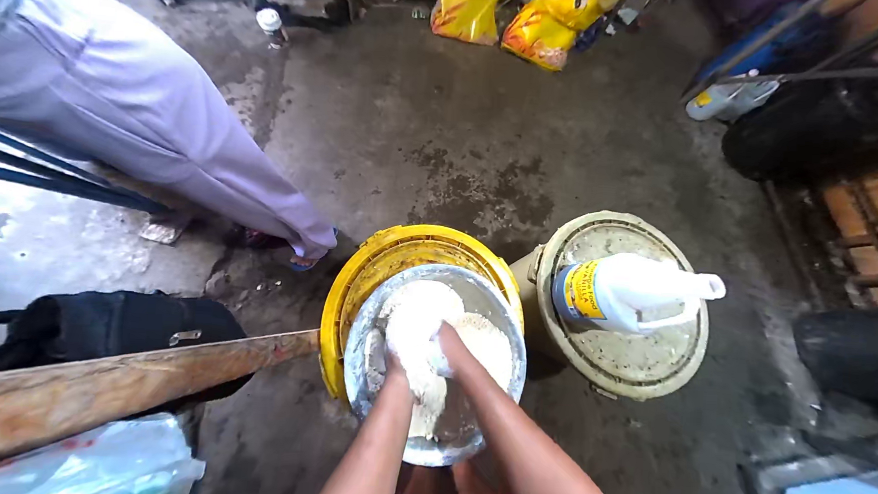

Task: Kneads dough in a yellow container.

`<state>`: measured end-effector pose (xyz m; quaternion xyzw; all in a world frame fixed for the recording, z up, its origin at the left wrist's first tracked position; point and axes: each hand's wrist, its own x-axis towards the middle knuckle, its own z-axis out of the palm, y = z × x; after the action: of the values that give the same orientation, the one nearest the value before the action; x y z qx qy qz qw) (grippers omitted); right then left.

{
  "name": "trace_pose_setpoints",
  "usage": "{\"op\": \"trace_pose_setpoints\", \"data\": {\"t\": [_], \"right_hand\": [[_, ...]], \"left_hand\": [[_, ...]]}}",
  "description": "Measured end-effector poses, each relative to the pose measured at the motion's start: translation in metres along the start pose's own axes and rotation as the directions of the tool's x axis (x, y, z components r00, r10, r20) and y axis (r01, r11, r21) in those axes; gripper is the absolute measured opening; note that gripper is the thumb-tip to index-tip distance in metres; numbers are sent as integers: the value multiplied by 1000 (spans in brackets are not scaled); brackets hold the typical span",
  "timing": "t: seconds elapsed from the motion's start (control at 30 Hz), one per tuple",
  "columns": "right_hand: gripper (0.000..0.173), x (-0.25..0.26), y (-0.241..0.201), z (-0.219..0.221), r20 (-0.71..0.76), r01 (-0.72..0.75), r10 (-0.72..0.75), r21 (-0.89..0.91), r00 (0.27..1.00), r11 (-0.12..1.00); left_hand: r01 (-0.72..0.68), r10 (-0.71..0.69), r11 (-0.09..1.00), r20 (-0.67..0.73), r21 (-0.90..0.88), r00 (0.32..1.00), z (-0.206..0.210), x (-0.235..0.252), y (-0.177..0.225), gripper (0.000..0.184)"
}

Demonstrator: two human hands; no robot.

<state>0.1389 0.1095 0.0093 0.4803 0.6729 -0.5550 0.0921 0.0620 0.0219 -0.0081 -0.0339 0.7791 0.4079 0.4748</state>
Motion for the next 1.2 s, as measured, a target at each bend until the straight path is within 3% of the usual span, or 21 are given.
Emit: {"op": "trace_pose_setpoints", "data": {"t": [0.07, 0.2, 0.27, 0.33, 0.4, 0.43, 0.5, 0.57, 0.63, 0.8, 1.0, 1.1, 1.2], "right_hand": [[43, 6, 3, -1, -5, 11, -12, -85, 1000, 996], [43, 6, 3, 10, 45, 85, -82, -60, 996, 995], [45, 5, 4, 6, 32, 31, -25, -214, 999, 976], [50, 3, 6, 0, -74, -68, 47, -306, 996, 950], [52, -14, 12, 1, -205, -114, 61, -259, 977, 959], [53, -31, 14, 5, -248, -143, 86, -222, 965, 965], [54, -63, 18, 18, -332, -273, 219, -127, 917, 954], [55, -78, 29, 39, -421, -418, 386, 17, 821, 908], [59, -82, 44, 63, -486, -475, 474, 132, 734, 870], [73, -53, 75, 88, -556, -352, 562, 444, 612, 824], [47, -33, 93, 84, -340, -73, 623, 839, 704, 540], [43, -39, 80, 76, -210, -116, 641, 897, 739, 428], [42, -52, 63, 69, -155, -130, 653, 921, 741, 366]], "left_hand": [[36, -36, 999, 27, -15, 999, -3, 4, -13, 55], [-58, 57, 998, 33, 36, 998, -17, 6, -6, 51], [-121, 121, 993, 51, -5, 991, -22, 14, -6, 51], [-149, 150, 989, 67, -22, 986, -31, 15, -3, 50], [-234, 219, 963, 115, 136, 969, -41, 1, 19, 45], [-315, 270, 903, 184, 293, 945, -46, -2, 26, 44], [-453, 320, 676, 322, 581, 891, -51, 5, 31, 49], [-509, 281, 476, 425, 717, 861, -51, 23, 25, 52], [-511, 220, 428, 463, 745, 859, -51, 34, 10, 57], [-526, 324, 559, 414, 641, 850, -43, 57, -19, 59], [-365, 228, 830, 339, 423, 913, -33, 61, -30, 52], [-253, 178, 950, 347, 182, 921, -28, 60, -42, 51], [-74, 43, 994, 329, 81, 943, -34, 50, -42, 55]]}}
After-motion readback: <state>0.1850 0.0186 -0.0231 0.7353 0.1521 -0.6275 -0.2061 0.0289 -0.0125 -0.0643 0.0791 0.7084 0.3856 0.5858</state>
